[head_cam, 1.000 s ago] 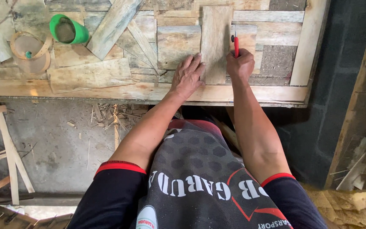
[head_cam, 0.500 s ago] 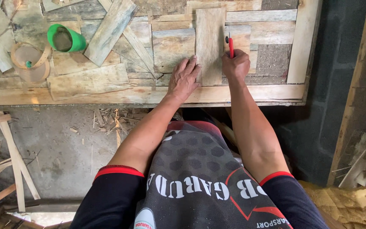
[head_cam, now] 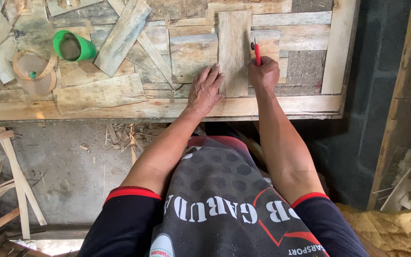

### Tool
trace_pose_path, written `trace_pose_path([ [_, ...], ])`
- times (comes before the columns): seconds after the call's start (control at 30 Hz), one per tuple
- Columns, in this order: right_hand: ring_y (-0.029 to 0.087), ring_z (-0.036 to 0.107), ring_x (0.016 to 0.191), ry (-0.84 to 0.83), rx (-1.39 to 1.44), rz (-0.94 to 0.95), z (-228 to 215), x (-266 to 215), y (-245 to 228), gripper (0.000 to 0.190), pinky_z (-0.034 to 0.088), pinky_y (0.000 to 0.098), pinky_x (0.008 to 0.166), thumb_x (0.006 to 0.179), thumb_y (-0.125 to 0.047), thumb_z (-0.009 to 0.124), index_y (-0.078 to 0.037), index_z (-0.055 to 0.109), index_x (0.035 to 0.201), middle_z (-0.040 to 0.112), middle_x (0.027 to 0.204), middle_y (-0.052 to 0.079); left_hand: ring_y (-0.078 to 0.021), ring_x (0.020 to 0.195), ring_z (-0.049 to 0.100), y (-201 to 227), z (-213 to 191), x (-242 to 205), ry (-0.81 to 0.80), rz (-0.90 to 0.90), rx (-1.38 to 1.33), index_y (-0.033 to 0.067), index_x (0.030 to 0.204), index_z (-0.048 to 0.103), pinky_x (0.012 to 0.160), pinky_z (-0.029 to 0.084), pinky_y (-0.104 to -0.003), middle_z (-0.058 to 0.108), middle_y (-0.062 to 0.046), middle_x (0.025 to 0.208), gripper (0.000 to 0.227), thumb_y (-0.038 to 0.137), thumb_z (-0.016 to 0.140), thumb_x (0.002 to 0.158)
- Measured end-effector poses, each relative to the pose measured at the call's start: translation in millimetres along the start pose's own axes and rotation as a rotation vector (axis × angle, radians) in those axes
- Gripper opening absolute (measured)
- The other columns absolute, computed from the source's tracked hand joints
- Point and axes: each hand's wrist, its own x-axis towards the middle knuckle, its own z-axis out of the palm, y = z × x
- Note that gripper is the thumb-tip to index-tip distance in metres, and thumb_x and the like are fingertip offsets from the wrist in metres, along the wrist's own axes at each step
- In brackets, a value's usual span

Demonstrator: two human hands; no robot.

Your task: Assembling wood pieces by trimming and fitting them onto a larger panel.

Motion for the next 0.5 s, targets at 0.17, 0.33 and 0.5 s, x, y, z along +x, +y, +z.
trace_pose_path([
  [0.17, 0.023, 0.074, 0.076, 0.05, 0.026, -0.074, 2, -1, 5, 0.022, 0.057, 0.0383, 0.074, 0.079, -0.031, 0.082, -0.014, 0.081, 0.092, 0.078, 0.083, 0.008, -0.036, 0.137, 0.041, 8, -16, 2, 0.044, 0.034, 0.023, 0.0066, 0.135, 0.063, 0.113, 0.036, -0.05, 0.046, -0.015, 0.153, 0.071, 0.031, 0.088, 0.072],
  [0.33, 0.025, 0.075, 0.076, 0.053, 0.046, -0.076, -2, -8, -2, 0.023, 0.057, 0.0394, 0.074, 0.079, -0.033, 0.083, -0.012, 0.08, 0.09, 0.078, 0.082, 0.011, -0.0312, 0.13, 0.047, 31, -50, 25, -0.152, -0.087, 0.005, 0.0078, 0.114, 0.07, 0.114, 0.038, -0.049, 0.056, -0.012, 0.129, 0.045, 0.041, 0.084, 0.087],
  [0.5, 0.026, 0.075, 0.076, 0.058, 0.026, -0.079, 0, -6, 1, 0.018, 0.058, 0.04, 0.074, 0.078, -0.027, 0.079, -0.013, 0.08, 0.09, 0.077, 0.082, 0.011, -0.0354, 0.136, 0.045, 21, -3, 62, 0.035, 0.03, 0.041, -0.0033, 0.116, 0.066, 0.123, 0.035, -0.047, 0.051, -0.021, 0.141, 0.048, 0.023, 0.082, 0.079],
])
